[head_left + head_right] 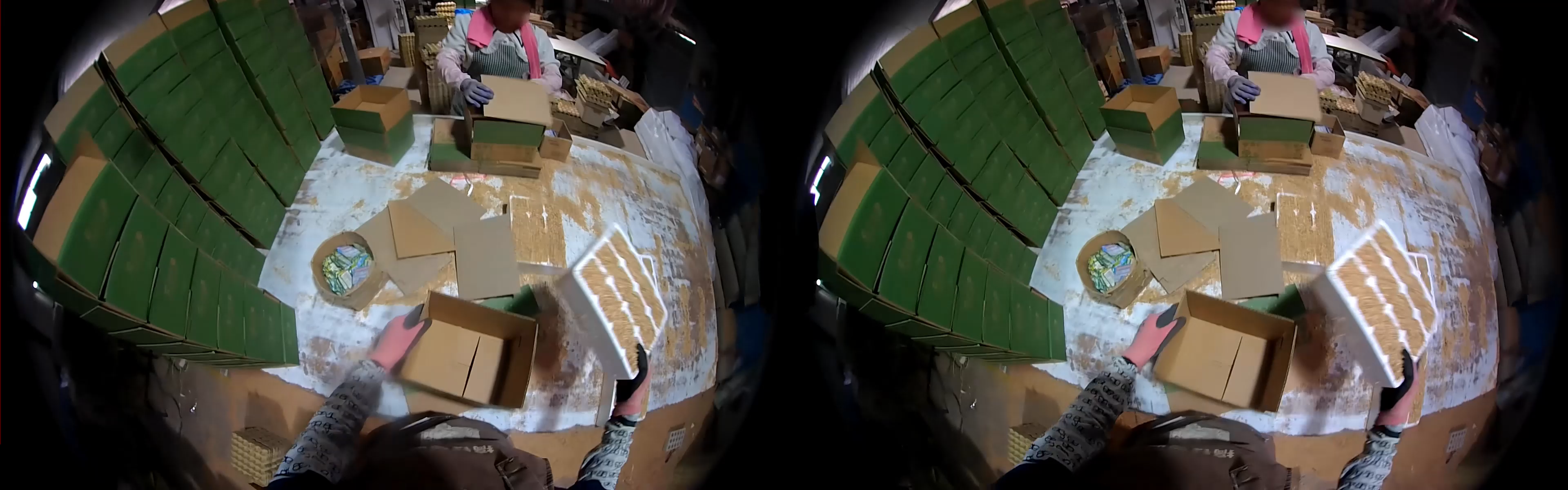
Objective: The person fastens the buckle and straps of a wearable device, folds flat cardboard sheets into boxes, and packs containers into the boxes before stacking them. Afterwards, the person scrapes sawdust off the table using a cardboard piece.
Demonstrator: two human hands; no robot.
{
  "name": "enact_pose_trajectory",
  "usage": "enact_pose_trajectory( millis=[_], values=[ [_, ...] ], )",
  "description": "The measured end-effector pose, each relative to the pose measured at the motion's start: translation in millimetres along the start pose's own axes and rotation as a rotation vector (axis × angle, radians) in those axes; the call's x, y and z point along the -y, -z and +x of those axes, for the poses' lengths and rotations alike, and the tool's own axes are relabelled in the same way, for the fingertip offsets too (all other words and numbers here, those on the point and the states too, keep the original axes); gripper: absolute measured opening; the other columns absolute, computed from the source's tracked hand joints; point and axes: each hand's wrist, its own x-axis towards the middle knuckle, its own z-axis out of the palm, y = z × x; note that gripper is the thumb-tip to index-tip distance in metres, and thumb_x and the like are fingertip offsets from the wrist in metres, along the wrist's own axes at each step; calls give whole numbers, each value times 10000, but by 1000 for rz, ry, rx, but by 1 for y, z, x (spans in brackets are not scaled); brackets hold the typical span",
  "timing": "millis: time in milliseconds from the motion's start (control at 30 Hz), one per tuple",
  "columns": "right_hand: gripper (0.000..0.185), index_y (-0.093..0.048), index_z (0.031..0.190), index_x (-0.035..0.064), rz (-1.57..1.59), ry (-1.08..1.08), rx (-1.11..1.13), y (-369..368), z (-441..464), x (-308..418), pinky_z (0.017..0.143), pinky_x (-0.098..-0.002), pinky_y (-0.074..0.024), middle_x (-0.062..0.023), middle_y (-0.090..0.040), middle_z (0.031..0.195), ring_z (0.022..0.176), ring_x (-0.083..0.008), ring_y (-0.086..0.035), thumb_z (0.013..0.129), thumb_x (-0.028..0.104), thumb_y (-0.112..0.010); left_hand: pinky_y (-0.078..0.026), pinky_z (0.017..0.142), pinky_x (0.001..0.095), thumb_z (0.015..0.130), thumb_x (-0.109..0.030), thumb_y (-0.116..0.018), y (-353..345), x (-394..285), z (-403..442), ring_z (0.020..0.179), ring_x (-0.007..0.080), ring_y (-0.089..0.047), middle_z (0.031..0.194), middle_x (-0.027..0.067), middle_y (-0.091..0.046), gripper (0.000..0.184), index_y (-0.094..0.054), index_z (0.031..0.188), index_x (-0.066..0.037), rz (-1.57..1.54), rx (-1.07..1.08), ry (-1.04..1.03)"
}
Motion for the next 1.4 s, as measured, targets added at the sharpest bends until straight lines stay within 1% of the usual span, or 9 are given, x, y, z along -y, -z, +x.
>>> enact_pose_trajectory(
  millis=[167,233,300,500,700,833,1033,1167,1400],
  values=[
    [493,-555,1140,8,-256,400,445,-90,-72,102,926,-343,-441,-160,-578,1149,1045,-270,-575,679,6,-731,-460,706,428,875,-339,-535,-6,28,26,843,416,-590,832,247,-620,354,-621,1003,-21,150,15,-103],
    [500,-556,1148,36,-116,329,711,-122,-74,114,928,-366,-439,-202,-519,1283,1130,-312,-544,679,-7,-725,-455,784,346,929,-295,-483,1,30,3,848,223,-607,926,93,-657,349,-606,1060,4,-1013,139,291],
    [509,-534,1204,40,-98,403,819,-144,-66,115,935,-356,-432,-217,-467,1347,1170,-297,-523,718,-21,-673,-445,797,297,941,-266,-477,4,43,2,841,171,-573,911,62,-635,339,-594,1093,14,-854,173,193],
    [548,-427,1321,-29,130,-657,641,-155,-65,116,821,-253,-480,-97,-617,1110,984,-145,-588,793,-36,-574,-453,798,265,864,-203,-649,19,20,-22,875,142,-563,1017,100,-650,401,-562,1165,47,-245,90,-59],
    [834,-299,1330,-124,-1293,17,912,-206,-97,42,680,-397,-519,-206,-657,879,778,-330,-655,758,334,-696,-454,804,275,799,-141,-667,31,21,-24,867,119,-559,962,115,-666,400,-563,1144,33,-74,179,-172],
    [905,-375,1293,-119,-1364,116,1340,-249,-85,50,682,-397,-525,-208,-659,842,774,-331,-657,708,471,-736,-454,818,284,790,-152,-684,59,42,-18,885,120,-561,991,121,-665,412,-569,1142,30,-104,216,-118],
    [641,-533,1188,-76,-228,-310,408,-308,66,65,753,-336,-506,-150,-671,926,832,-199,-632,748,343,-738,-462,887,396,796,-243,-690,139,25,17,1047,286,-569,1119,172,-595,436,-576,1161,-33,-61,-321,163],
    [480,-618,1056,-79,-273,-500,596,-340,105,-183,746,-316,-513,-161,-675,962,783,-202,-643,726,242,-754,-430,894,403,744,-269,-699,150,84,92,1013,329,-556,1081,191,-586,481,-575,1150,-43,740,-429,-82],
    [458,-547,1247,61,-341,-107,473,-308,71,58,888,-303,-469,-140,-621,1160,1037,-229,-608,797,67,-630,-464,802,403,683,-177,-759,159,56,80,925,317,-567,946,151,-616,384,-590,989,-19,134,-504,-14]
  ],
)
